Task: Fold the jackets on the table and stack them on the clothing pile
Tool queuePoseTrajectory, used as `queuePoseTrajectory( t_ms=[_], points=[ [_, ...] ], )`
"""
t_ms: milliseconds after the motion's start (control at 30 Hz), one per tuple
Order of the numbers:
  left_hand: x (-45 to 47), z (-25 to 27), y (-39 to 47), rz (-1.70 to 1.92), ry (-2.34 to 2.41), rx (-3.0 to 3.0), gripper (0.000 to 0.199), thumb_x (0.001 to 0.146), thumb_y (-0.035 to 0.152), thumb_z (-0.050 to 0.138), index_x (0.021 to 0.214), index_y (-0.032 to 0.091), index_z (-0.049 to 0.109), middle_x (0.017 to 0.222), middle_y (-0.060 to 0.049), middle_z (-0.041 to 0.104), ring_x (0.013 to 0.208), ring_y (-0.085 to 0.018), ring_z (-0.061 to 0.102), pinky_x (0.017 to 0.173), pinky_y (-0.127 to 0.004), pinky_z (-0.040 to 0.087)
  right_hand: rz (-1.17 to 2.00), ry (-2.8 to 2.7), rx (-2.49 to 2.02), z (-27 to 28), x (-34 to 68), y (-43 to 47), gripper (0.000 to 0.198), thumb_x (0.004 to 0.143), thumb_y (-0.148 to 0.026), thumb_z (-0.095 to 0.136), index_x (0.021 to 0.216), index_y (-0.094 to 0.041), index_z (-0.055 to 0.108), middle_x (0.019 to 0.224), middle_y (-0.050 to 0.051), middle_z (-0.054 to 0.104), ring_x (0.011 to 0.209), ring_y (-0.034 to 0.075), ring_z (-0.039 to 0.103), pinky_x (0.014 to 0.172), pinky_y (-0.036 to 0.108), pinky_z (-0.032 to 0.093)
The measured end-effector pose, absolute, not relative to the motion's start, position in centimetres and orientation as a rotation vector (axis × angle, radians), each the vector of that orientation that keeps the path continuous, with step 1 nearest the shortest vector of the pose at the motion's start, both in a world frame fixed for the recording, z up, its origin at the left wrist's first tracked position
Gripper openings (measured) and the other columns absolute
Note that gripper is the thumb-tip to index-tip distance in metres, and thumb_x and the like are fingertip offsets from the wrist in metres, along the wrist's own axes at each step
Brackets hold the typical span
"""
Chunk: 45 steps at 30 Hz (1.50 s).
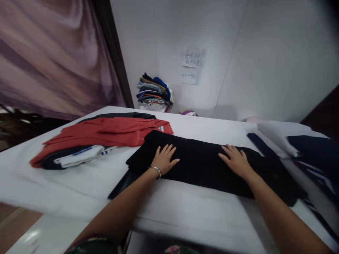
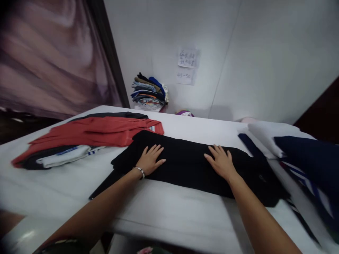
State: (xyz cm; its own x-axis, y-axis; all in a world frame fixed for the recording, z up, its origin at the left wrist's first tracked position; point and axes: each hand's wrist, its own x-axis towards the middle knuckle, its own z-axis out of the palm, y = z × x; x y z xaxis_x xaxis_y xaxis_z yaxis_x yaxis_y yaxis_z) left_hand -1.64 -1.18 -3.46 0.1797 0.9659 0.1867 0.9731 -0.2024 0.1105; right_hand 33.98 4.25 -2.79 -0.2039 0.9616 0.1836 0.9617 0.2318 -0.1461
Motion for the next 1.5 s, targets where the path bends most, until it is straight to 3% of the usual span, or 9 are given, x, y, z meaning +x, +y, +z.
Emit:
queuePoseTrajectory(
  t_ms=[100,333,500,633,900,1033,1200,1367,1500],
  points=[
    [-1.6,-3.3,-1.5,-0.398,-1.97,-2.401,0.061,0.088,0.059,0.034,0.14,0.026,0.039,0.149,-0.005,0.035,0.139,-0.023,0.023,0.113,-0.049,0.01,0.182,-2.279,-1.805,-5.2,32.1,3.8,0.056,0.091,-0.055,0.023,0.136,-0.028,0.042,0.146,0.005,0.039,0.137,0.025,0.03,0.109,0.053,0.021],
    [-4.0,-1.5,-1.1,-0.7,-2.151,-2.111,0.043,0.091,0.045,0.04,0.12,0.02,0.058,0.131,-0.007,0.056,0.126,-0.021,0.044,0.11,-0.039,0.023,0.208,-2.271,-1.762,-6.8,33.2,4.4,0.054,0.091,-0.05,0.024,0.137,-0.028,0.041,0.146,0.004,0.038,0.138,0.024,0.028,0.11,0.053,0.021],
    [-5.3,-0.9,-0.8,-0.551,-2.433,-1.771,0.051,0.085,0.045,0.047,0.126,0.015,0.051,0.13,-0.015,0.054,0.117,-0.029,0.049,0.097,-0.041,0.038,0.215,-2.255,-1.767,-6.5,32.9,4.3,0.054,0.091,-0.051,0.025,0.136,-0.028,0.042,0.146,0.004,0.039,0.138,0.024,0.028,0.11,0.052,0.02],
    [-5.1,-0.7,-0.6,-0.531,-2.504,-1.696,0.061,0.084,0.052,0.045,0.131,0.012,0.044,0.127,-0.017,0.055,0.116,-0.03,0.049,0.094,-0.04,0.039,0.216,-2.227,-1.751,-6.7,32.9,4.3,0.055,0.091,-0.053,0.026,0.136,-0.028,0.042,0.146,0.004,0.039,0.137,0.024,0.029,0.11,0.052,0.021],
    [-5.6,0.5,1.5,-0.438,-2.625,-1.656,0.06,0.08,0.056,0.048,0.121,0.013,0.053,0.118,-0.02,0.061,0.112,-0.034,0.054,0.092,-0.046,0.038,0.223,-2.232,-1.759,-6.2,32.5,4.1,0.056,0.091,-0.055,0.024,0.137,-0.027,0.043,0.146,0.004,0.039,0.137,0.025,0.029,0.11,0.052,0.021],
    [-6.4,1.0,3.1,-0.603,-2.712,-1.68,0.053,0.081,0.045,0.054,0.124,0.014,0.051,0.119,-0.016,0.062,0.11,-0.026,0.058,0.091,-0.035,0.042,0.226,-2.242,-1.767,-5.7,32.3,3.8,0.059,0.091,-0.056,0.022,0.138,-0.025,0.041,0.147,0.004,0.037,0.138,0.024,0.028,0.111,0.051,0.019],
    [-7.0,2.1,4.5,-0.759,-2.48,-1.738,0.04,0.091,0.04,0.039,0.125,0.021,0.05,0.125,-0.008,0.06,0.114,-0.019,0.055,0.093,-0.029,0.041,0.211,-2.246,-1.768,-5.4,32.1,3.5,0.058,0.092,-0.055,0.025,0.139,-0.025,0.039,0.148,0.004,0.036,0.138,0.024,0.028,0.111,0.051,0.018],
    [-7.0,0.3,5.9,-0.494,-2.718,-1.746,0.035,0.081,0.038,0.056,0.111,0.019,0.06,0.114,-0.014,0.065,0.108,-0.027,0.059,0.088,-0.036,0.044,0.176,-2.274,-1.772,-5.2,31.9,3.3,0.059,0.092,-0.056,0.024,0.141,-0.026,0.037,0.148,0.005,0.036,0.138,0.025,0.027,0.11,0.052,0.02],
    [-7.5,-1.2,6.7,-0.477,-2.747,-1.745,0.037,0.08,0.04,0.057,0.111,0.019,0.06,0.116,-0.013,0.064,0.109,-0.026,0.059,0.086,-0.035,0.045,0.186,-2.282,-1.765,-5.0,31.9,3.2,0.059,0.092,-0.056,0.023,0.14,-0.026,0.038,0.147,0.006,0.037,0.138,0.026,0.027,0.11,0.052,0.02]
  ],
)
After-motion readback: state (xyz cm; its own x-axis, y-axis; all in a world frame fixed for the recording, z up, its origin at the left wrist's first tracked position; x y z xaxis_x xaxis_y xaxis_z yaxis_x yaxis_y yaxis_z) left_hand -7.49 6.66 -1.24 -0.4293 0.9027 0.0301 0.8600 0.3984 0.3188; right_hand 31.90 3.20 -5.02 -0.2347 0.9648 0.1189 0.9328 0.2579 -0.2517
